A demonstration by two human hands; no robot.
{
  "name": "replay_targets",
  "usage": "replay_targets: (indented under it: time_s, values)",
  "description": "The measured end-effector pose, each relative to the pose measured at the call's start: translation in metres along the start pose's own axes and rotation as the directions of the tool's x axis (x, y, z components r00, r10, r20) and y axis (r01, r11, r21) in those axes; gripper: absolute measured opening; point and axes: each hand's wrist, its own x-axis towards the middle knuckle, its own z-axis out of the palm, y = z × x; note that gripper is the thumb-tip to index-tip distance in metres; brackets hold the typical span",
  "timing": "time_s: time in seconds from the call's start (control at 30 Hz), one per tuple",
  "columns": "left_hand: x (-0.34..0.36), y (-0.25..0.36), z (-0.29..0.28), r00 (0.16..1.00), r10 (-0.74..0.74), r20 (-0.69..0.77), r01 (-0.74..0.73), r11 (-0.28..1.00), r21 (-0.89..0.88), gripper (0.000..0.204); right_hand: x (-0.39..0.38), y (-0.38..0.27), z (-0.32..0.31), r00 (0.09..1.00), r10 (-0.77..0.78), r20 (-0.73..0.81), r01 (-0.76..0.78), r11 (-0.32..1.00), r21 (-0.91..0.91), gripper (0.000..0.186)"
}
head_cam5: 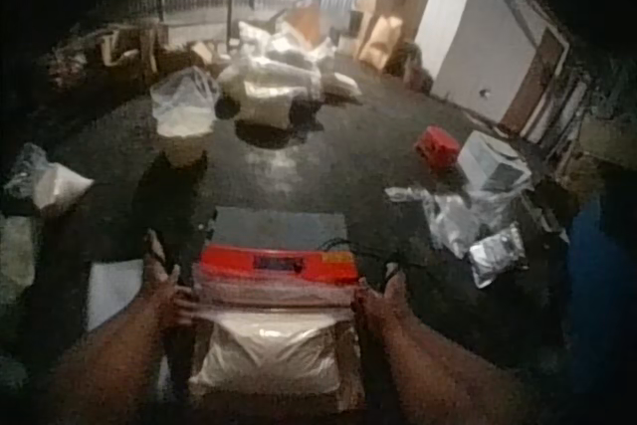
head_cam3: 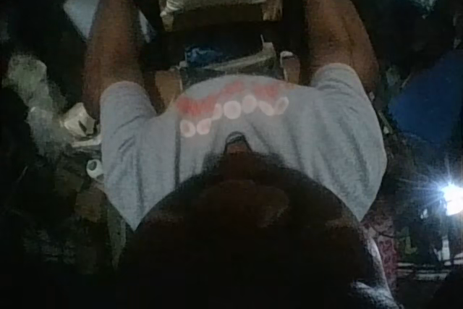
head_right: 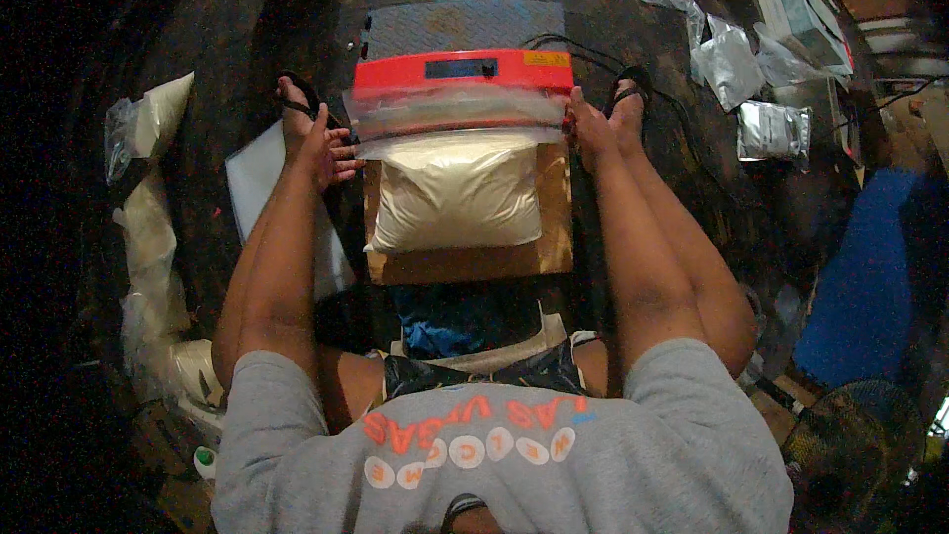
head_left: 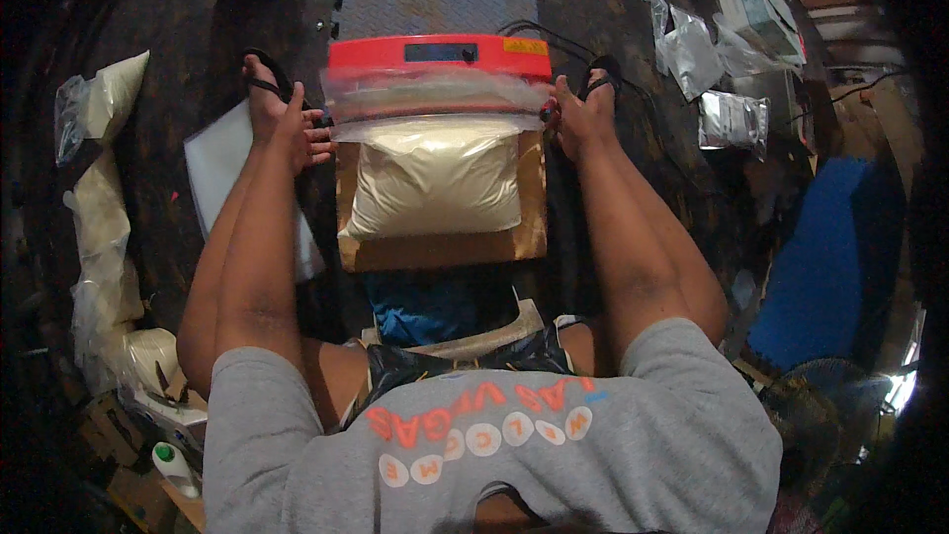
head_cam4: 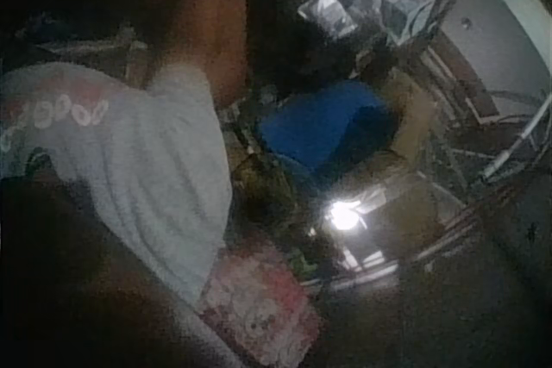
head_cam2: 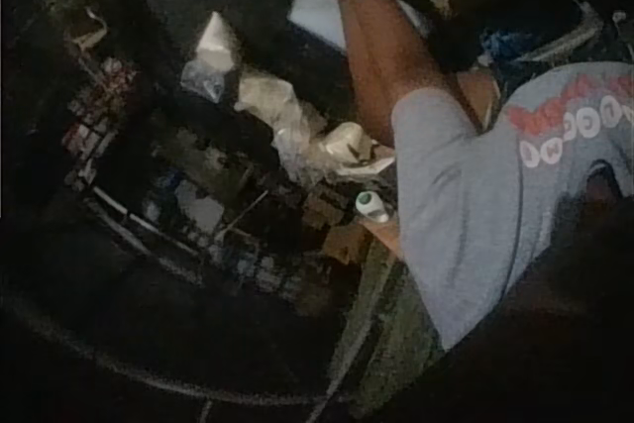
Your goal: The person places a white, dough-like substance into a clear plastic bag and uses a red vacuum sealer to seal it. They repeat this process with multiple bags, arranging the sealed packages on the floor.
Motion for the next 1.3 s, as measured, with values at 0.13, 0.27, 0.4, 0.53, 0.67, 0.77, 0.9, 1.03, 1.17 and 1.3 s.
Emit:
replay_targets:
  time_s: [0.13, 0.27, 0.4, 0.53, 0.67, 0.77, 0.9, 1.03, 1.17, 1.3]
  values:
    - [-0.008, 0.01, 0.001, 0.984, -0.115, 0.137, 0.115, 0.993, 0.007, 0.103, 0.005, 0.003, -0.006, 0.996, 0.071, -0.048, -0.078, 0.984, -0.159, 0.083]
    - [-0.03, 0.023, 0.028, 0.973, -0.227, 0.041, 0.226, 0.974, 0.035, 0.11, 0.007, 0.01, -0.01, 0.99, 0.14, -0.021, -0.142, 0.98, -0.143, 0.089]
    - [0.029, 0.005, -0.005, 0.969, -0.173, 0.176, 0.156, 0.982, 0.107, 0.097, 0.017, 0.014, -0.019, 0.947, 0.302, 0.108, -0.307, 0.951, 0.034, 0.096]
    - [0.06, -0.002, -0.021, 0.976, 0.013, 0.217, -0.041, 0.992, 0.122, 0.091, 0.016, 0.015, -0.025, 0.934, 0.33, 0.136, -0.343, 0.935, 0.092, 0.103]
    - [0.027, 0.004, -0.002, 0.988, 0.102, 0.113, -0.12, 0.979, 0.164, 0.094, -0.009, 0.009, -0.006, 0.986, 0.169, 0.008, -0.166, 0.977, -0.133, 0.091]
    - [0.013, 0.003, 0.011, 0.99, 0.132, 0.043, -0.138, 0.953, 0.269, 0.099, 0.04, 0.043, -0.041, 0.938, 0.335, 0.088, -0.32, 0.935, -0.151, 0.065]
    - [0.034, -0.014, 0.009, 0.957, 0.266, -0.119, -0.193, 0.884, 0.425, 0.083, 0.092, 0.105, -0.056, 0.987, 0.163, 0.007, -0.152, 0.938, -0.311, 0.032]
    - [0.039, 0.0, 0.002, 0.566, 0.821, -0.077, -0.561, 0.452, 0.693, 0.109, 0.11, 0.117, -0.056, 0.986, -0.006, -0.167, -0.104, 0.756, -0.646, 0.034]
    - [0.032, 0.009, 0.005, -0.078, 0.985, 0.152, -0.607, -0.168, 0.777, 0.134, 0.151, 0.156, -0.083, 0.928, -0.36, -0.096, 0.005, 0.269, -0.963, 0.039]
    - [0.07, -0.025, 0.008, 0.647, 0.662, -0.379, -0.585, 0.749, 0.31, 0.066, 0.177, 0.178, -0.11, 0.889, -0.446, -0.101, -0.006, 0.21, -0.978, 0.051]
